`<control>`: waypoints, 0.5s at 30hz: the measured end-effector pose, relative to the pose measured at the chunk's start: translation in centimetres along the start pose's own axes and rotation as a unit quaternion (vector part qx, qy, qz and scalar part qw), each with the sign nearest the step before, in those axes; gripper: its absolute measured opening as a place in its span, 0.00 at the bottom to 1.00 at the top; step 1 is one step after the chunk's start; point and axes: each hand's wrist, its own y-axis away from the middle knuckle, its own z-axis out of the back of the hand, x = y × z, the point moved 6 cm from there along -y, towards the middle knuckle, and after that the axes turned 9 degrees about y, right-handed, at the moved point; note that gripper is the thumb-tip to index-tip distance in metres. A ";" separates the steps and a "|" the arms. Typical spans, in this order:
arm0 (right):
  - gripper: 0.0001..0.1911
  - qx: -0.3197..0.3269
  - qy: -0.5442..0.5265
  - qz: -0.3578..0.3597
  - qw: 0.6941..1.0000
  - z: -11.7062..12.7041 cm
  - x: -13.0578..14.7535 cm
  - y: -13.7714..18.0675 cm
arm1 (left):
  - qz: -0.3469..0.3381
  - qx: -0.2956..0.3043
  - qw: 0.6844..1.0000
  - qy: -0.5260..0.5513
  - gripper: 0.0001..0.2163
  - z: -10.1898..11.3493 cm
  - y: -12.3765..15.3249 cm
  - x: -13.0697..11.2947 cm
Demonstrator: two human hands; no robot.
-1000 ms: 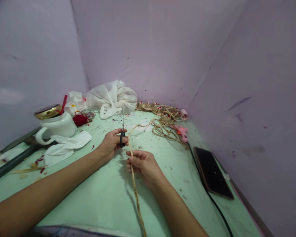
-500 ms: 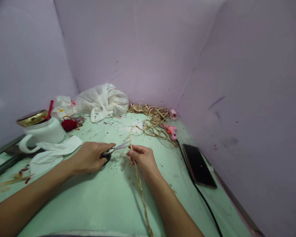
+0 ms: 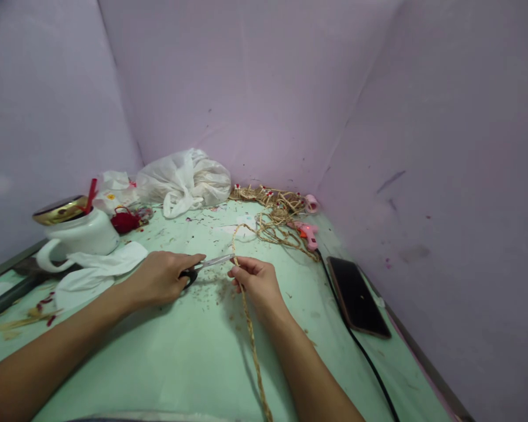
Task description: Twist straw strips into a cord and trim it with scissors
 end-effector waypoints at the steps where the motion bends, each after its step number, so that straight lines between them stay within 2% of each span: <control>1: 0.14 0.000 0.000 0.000 1.000 0.0 -0.1 0.0 | 0.003 0.001 1.000 0.003 0.16 0.0 0.0 0.0; 11: 0.17 0.004 -0.002 0.006 1.000 0.0 0.0 0.0 | 0.007 0.006 1.000 0.020 0.15 0.3 0.0 0.0; 15: 0.20 0.008 -0.004 0.004 1.000 -0.1 0.0 -0.1 | 0.006 -0.014 0.999 0.042 0.15 0.6 0.0 0.3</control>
